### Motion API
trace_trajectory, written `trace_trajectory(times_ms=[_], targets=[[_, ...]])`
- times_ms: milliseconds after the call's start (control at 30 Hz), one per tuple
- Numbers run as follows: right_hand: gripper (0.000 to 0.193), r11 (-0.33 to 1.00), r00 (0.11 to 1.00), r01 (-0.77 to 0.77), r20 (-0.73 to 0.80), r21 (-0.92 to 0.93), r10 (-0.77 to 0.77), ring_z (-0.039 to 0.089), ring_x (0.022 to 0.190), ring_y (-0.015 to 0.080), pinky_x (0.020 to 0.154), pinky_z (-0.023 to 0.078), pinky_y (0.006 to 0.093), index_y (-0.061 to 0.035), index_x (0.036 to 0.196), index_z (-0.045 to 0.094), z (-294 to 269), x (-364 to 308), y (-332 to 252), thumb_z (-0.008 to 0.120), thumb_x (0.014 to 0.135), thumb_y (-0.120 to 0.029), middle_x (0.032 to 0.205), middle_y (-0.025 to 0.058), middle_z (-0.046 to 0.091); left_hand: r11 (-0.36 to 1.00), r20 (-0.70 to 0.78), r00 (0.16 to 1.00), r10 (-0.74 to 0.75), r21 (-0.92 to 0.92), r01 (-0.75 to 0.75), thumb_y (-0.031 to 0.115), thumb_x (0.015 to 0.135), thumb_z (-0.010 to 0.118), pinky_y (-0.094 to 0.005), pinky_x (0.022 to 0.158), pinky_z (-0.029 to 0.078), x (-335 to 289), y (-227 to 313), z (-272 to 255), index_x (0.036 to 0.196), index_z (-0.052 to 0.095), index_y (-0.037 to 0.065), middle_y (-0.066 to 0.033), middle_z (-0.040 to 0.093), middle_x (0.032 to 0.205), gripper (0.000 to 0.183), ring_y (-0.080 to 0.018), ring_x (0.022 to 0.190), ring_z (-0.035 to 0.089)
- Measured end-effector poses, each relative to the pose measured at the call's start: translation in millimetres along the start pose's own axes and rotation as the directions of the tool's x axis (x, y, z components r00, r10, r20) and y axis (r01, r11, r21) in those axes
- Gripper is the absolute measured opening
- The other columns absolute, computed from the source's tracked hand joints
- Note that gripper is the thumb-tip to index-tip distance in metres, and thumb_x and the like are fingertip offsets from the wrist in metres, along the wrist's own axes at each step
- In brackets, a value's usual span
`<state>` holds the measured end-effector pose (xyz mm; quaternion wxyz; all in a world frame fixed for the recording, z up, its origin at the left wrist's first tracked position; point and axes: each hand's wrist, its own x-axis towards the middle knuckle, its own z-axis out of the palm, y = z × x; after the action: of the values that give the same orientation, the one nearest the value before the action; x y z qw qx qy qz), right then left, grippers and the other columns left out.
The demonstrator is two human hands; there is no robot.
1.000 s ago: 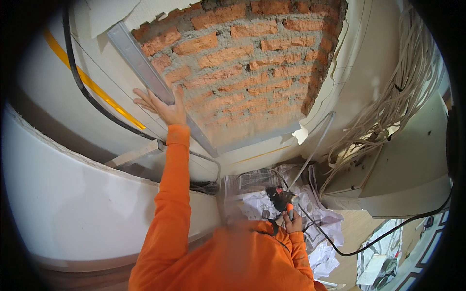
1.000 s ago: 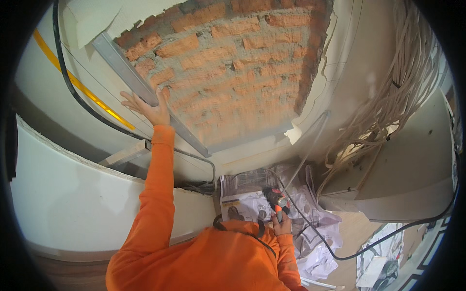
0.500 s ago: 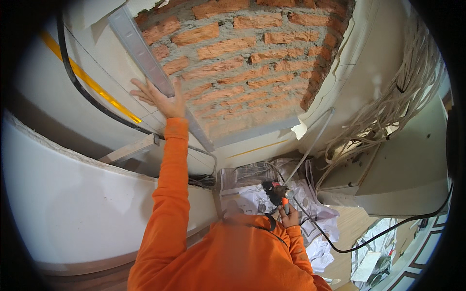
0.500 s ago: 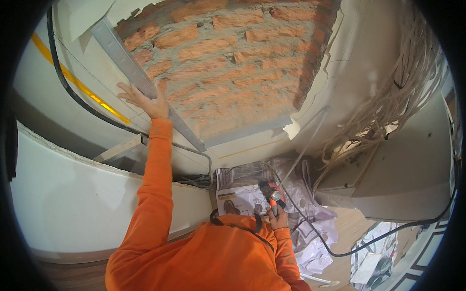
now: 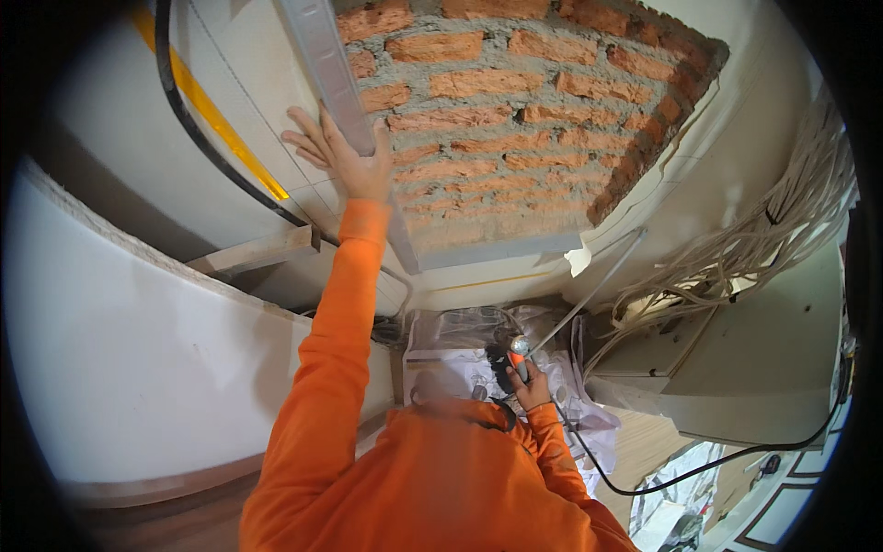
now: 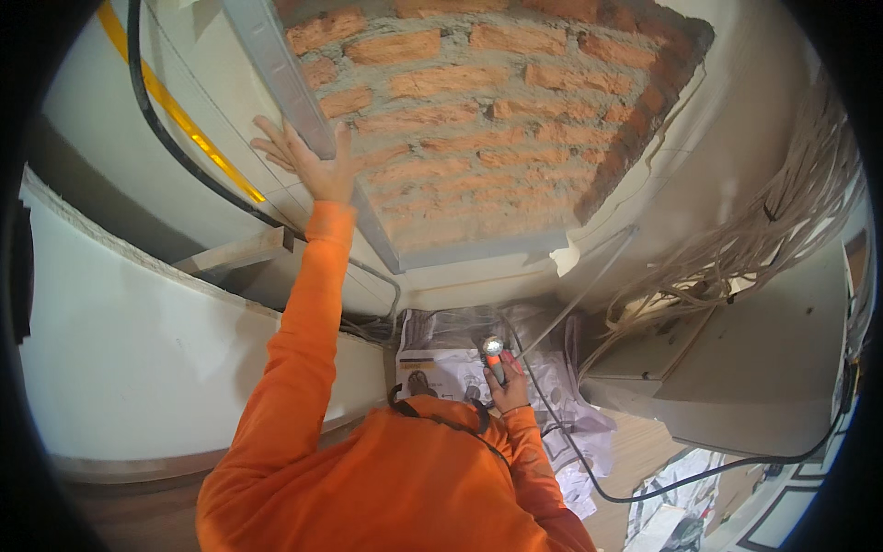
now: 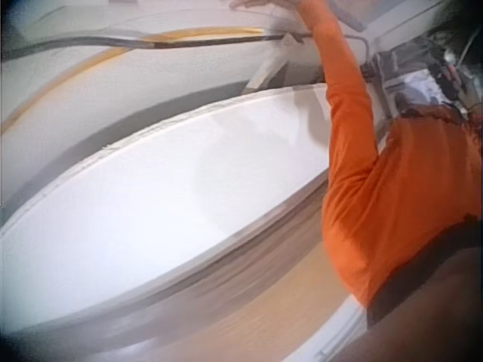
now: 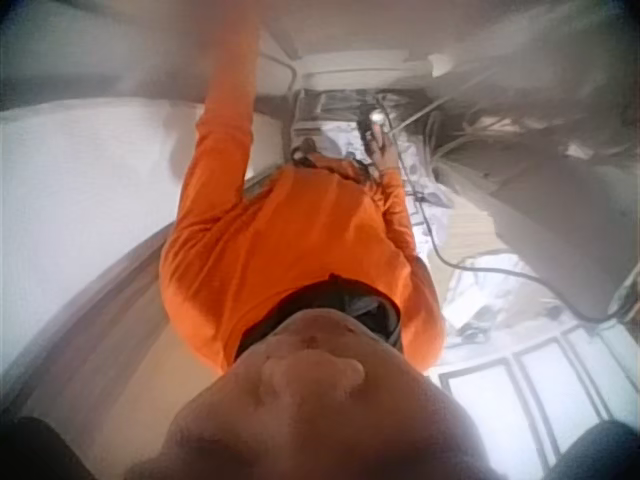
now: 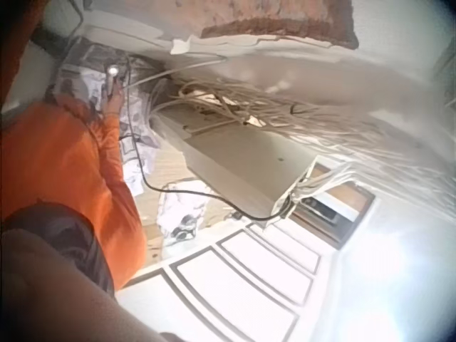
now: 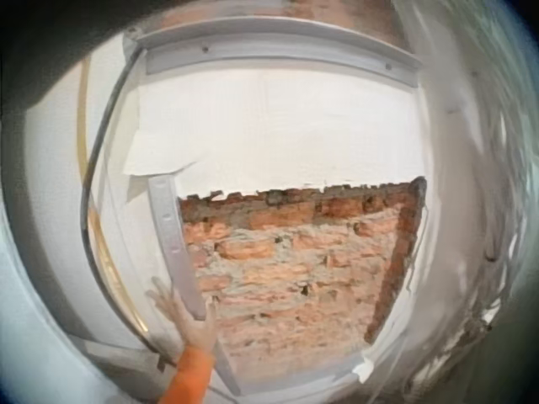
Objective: The person organizes metal trim pieces on the floor, then measures a section of exposed brick wall using a tape measure. They position a metal strip against the wall to check fit and alignment.
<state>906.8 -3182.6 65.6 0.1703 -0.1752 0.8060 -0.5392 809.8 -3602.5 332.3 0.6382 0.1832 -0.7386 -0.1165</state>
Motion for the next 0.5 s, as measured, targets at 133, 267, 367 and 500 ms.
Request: trace_trajectory(times_ms=[133, 267, 367, 500], targets=[[0.025, 0.992, 0.997, 0.072, 0.026, -0.104, -0.069, 0.055, 0.066, 0.0196, 0.063, 0.046, 0.0334, -0.0008, 0.095, 0.065, 8, 20, 1, 0.068, 0.089, -0.025, 0.072, 0.0127, 0.059, 1.0, -0.01, 1.0, 0.004, 0.025, -0.004, 0.033, 0.084, 0.068, -0.0673, 0.11, -0.006, 1, 3, 4, 0.148, 0.027, 0.007, -0.0222, 0.0, 0.161, 0.081, -0.0508, 0.144, -0.013], [0.029, 0.983, 0.994, 0.09, 0.082, -0.162, -0.077, 0.058, 0.068, 0.0331, 0.062, 0.046, 0.0406, -0.0027, 0.096, 0.064, 11, 36, -27, 0.066, 0.089, -0.03, 0.071, 0.0176, 0.061, 0.999, -0.027, 0.999, 0.023, 0.028, -0.023, 0.037, 0.085, 0.067, -0.0688, 0.109, -0.006, 0, 2, 3, 0.148, 0.028, 0.007, -0.0228, 0.002, 0.16, 0.08, -0.0512, 0.144, -0.012], [0.031, 0.971, 0.991, 0.014, 0.132, -0.237, 0.018, 0.062, 0.074, 0.0436, 0.063, 0.048, 0.0453, -0.0049, 0.099, 0.064, 15, 45, -40, 0.065, 0.089, -0.034, 0.076, 0.0226, 0.063, 0.999, -0.018, 1.0, 0.011, 0.049, -0.01, 0.038, 0.085, 0.067, -0.0687, 0.109, -0.006, 1, 6, 4, 0.148, 0.028, 0.007, -0.0232, 0.003, 0.16, 0.08, -0.0514, 0.144, -0.012], [0.028, 0.982, 0.992, 0.104, 0.084, -0.16, -0.091, 0.045, 0.053, 0.0234, 0.055, 0.042, 0.0367, -0.0014, 0.085, 0.06, 26, 48, -36, 0.068, 0.088, -0.028, 0.059, 0.0154, 0.052, 0.998, -0.003, 1.0, 0.01, 0.069, -0.01, 0.037, 0.086, 0.066, -0.0686, 0.109, -0.005, 1, 8, 3, 0.148, 0.028, 0.007, -0.023, 0.003, 0.16, 0.079, -0.0513, 0.144, -0.011]])
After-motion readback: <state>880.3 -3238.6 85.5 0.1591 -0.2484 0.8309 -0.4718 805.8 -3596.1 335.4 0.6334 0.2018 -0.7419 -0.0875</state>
